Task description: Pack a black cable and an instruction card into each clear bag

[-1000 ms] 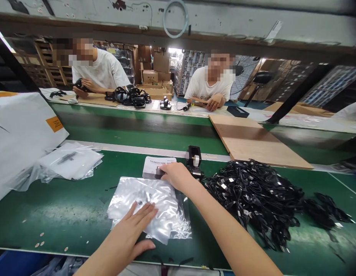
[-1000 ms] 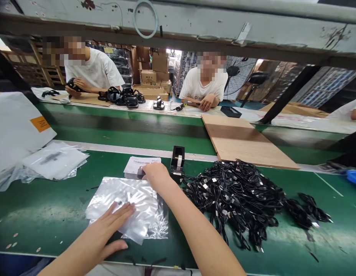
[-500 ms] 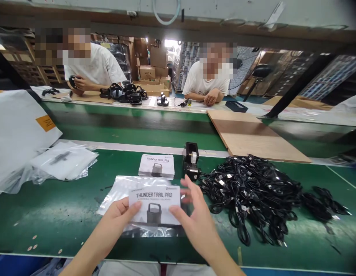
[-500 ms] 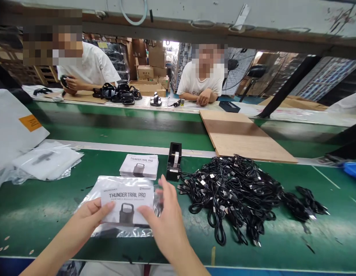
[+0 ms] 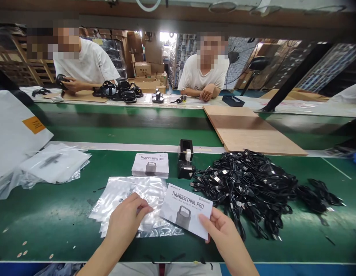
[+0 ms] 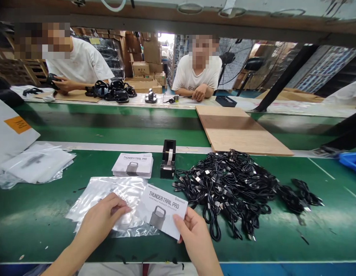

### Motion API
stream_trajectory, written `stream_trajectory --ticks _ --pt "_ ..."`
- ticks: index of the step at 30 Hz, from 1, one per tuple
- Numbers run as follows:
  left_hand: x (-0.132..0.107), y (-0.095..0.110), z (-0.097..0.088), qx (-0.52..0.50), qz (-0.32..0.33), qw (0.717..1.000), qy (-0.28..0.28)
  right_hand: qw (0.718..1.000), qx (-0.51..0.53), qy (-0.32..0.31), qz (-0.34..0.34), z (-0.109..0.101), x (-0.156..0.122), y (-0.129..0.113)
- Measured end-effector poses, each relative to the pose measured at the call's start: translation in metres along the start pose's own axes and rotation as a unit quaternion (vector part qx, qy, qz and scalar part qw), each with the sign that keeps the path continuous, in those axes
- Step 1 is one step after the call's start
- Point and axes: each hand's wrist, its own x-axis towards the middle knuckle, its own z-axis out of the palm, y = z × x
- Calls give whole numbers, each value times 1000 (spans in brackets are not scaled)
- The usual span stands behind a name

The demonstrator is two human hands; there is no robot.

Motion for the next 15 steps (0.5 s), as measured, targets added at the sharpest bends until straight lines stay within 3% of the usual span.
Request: stream_trajectory --ticks 6,10,12,15 --pt "-6 -6 3 -35 51 998 28 1000 3 -8 -15 16 5 11" --pt "-9 -6 5 -27 59 997 36 998 -41 21 -41 27 5 16" --pt "-10 -6 7 -26 60 997 39 996 -75 25 -36 29 2 18" --pt "-12 -8 10 -34 61 996 54 994 -104 -17 5 30 -5 21"
